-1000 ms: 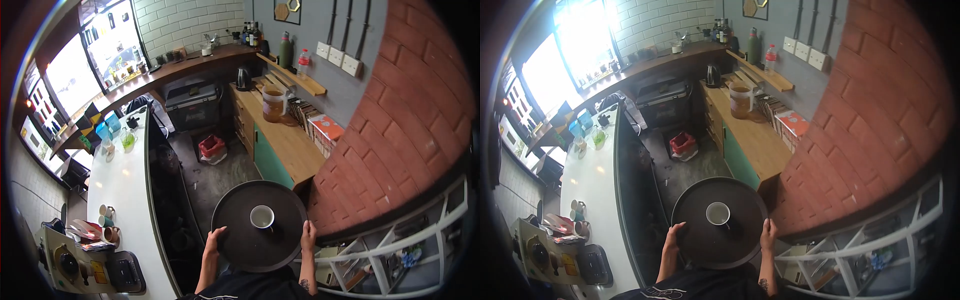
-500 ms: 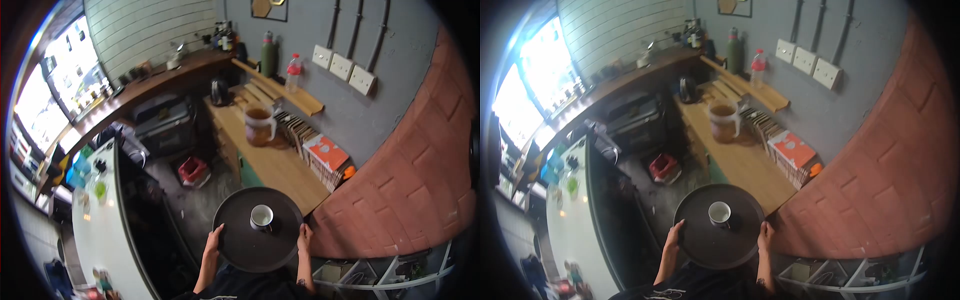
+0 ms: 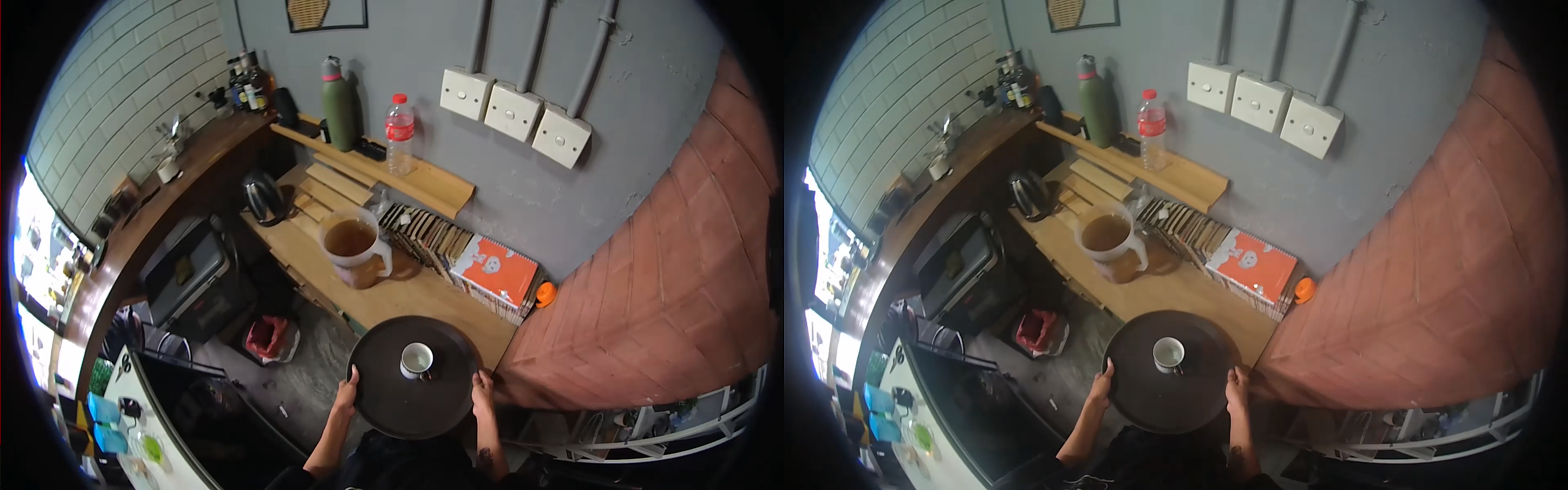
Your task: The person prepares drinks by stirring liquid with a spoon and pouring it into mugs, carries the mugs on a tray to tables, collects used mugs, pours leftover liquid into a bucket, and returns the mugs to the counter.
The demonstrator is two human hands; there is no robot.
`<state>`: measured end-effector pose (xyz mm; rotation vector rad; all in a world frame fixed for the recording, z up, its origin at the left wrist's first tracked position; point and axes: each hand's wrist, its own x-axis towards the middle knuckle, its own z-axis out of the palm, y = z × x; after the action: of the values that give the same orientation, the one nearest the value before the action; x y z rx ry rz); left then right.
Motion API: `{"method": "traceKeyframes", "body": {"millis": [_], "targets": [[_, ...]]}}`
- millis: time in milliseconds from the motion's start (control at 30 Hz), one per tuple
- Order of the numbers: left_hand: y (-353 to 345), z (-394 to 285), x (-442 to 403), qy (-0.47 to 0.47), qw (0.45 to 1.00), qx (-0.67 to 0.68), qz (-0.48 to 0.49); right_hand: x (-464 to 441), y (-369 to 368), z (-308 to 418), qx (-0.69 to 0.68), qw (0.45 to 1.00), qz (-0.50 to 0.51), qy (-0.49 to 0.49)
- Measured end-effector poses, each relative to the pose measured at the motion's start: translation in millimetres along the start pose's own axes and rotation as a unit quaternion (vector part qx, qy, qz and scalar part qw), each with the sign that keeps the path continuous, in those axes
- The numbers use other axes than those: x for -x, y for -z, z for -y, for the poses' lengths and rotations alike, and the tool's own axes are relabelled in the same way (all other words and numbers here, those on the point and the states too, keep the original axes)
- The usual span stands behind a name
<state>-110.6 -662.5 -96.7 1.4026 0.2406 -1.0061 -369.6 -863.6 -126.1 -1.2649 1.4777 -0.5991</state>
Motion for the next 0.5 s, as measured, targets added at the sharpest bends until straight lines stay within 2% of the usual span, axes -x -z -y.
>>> {"method": "traceKeyframes", "body": {"millis": [67,100,200,267,300,400,433,500], "targets": [[-4,1,-24,0.043,0.999,0.004,0.020,-19,-3,-13,0.020,0.999,0.004,-0.029],[-11,-3,-29,0.059,0.998,-0.024,-0.001,-25,-5,-19,0.038,0.999,-0.011,-0.035],[-24,-13,-50,0.090,0.996,-0.020,0.010,-47,-11,-29,0.044,0.998,-0.039,-0.031],[-28,-7,-82,0.086,0.996,0.002,0.035,-59,-13,-22,0.166,0.986,-0.008,-0.005],[-25,-2,-96,0.085,0.994,0.029,0.055,-67,-18,-25,0.132,0.989,-0.040,0.046],[-33,-12,-121,0.103,0.991,0.036,0.081,-75,-21,14,0.254,0.956,-0.064,0.130],[-37,-14,-128,0.099,0.992,0.031,0.072,-81,-25,22,0.255,0.957,-0.063,0.126],[-51,-17,-140,0.081,0.996,0.015,0.041,-92,-29,40,0.301,0.910,-0.108,0.263]]}}
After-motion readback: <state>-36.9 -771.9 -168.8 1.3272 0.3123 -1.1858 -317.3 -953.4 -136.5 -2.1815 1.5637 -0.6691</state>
